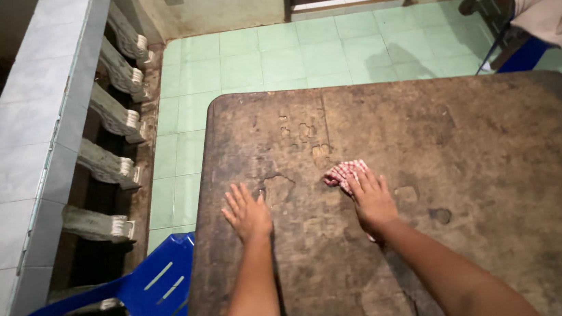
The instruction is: The person wipes a tiled balcony ledge and then a wooden table using a red-and-white checkered cloth. The person moves along the ledge and then shifts to the table, wiping its surface in broad strokes.
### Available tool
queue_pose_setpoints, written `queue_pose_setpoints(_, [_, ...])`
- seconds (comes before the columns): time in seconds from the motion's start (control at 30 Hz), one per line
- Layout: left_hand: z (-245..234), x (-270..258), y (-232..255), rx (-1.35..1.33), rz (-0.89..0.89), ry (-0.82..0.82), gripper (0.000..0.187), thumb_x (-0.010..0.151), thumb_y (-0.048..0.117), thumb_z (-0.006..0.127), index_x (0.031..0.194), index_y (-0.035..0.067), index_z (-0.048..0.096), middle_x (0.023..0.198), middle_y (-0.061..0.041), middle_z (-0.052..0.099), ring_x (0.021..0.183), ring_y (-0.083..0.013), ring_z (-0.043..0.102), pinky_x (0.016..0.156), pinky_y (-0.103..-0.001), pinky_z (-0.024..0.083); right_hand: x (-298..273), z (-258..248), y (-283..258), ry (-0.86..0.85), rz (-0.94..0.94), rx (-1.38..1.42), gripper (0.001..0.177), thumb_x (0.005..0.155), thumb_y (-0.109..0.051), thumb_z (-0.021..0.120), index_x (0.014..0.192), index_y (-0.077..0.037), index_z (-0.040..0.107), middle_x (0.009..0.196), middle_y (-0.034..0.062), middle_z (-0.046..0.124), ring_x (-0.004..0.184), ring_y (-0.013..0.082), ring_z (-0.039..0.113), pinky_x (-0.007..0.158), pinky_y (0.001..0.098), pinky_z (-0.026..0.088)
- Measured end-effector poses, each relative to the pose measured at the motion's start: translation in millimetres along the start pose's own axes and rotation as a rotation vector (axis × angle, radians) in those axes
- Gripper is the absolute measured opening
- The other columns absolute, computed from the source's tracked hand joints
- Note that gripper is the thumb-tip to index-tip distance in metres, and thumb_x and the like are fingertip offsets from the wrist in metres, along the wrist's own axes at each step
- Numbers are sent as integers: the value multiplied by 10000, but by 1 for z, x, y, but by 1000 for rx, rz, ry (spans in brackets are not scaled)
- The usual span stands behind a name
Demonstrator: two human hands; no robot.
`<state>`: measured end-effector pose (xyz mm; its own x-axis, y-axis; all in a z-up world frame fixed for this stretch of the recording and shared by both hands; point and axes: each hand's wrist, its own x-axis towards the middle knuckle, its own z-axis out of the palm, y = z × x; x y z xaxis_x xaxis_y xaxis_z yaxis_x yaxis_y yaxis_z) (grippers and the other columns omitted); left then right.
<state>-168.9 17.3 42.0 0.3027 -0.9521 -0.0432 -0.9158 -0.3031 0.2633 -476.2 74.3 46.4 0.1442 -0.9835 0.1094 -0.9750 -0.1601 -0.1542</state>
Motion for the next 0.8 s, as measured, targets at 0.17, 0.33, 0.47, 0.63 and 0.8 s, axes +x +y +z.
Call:
queue_pose_setpoints(0.17, [-16, -10, -10, 23, 68, -24, 790, 994, 514, 495, 1627, 153, 191, 1721, -64, 86, 1581, -264, 47, 1256, -499, 28, 2, 6, -3, 123, 70, 53, 572, 979, -220, 475, 1537, -117, 400, 1630, 172, 317, 1517, 360, 259, 1212, 587, 222])
queue_pose_setpoints(0.33, [-23, -9, -5, 39, 51, -57, 805, 982, 515, 500, 1632, 165, 178, 1719, -58, 78, 1579, -274, 40, 1252, -512, 22, 15, 9, -9, 261, 87, 80, 584, 997, -270, 490, 1539, -73, 402, 1628, 217, 337, 1519, 399, 276, 1134, 629, 258])
queue_pose_setpoints(0.47, [-23, -10, -6, 30, 82, 2, 791, 992, 497, 496, 1628, 131, 200, 1721, -93, 96, 1582, -305, 54, 1252, -519, 27, 12, 14, -16, 213, 164, 74, 634, 950, -371, 567, 1519, -127, 433, 1614, 190, 349, 1497, 399, 286, 1192, 606, 250])
queue_pose_setpoints(0.63, [-22, -10, 10, 84, -6, -80, 766, 997, 439, 490, 1630, 143, 179, 1718, -115, 69, 1573, -320, 25, 1229, -546, 6, 22, 15, -11, 182, 187, 34, 651, 951, -424, 572, 1526, -153, 430, 1621, 175, 331, 1503, 391, 271, 1198, 599, 219])
queue_pose_setpoints(0.8, [-23, -21, 4, 76, 69, 17, 756, 999, 458, 475, 1623, 137, 194, 1710, -110, 102, 1574, -298, 49, 1235, -537, 20, 19, 21, -9, 129, 194, 57, 660, 962, -433, 549, 1546, -162, 404, 1638, 166, 304, 1513, 382, 245, 1214, 575, 194])
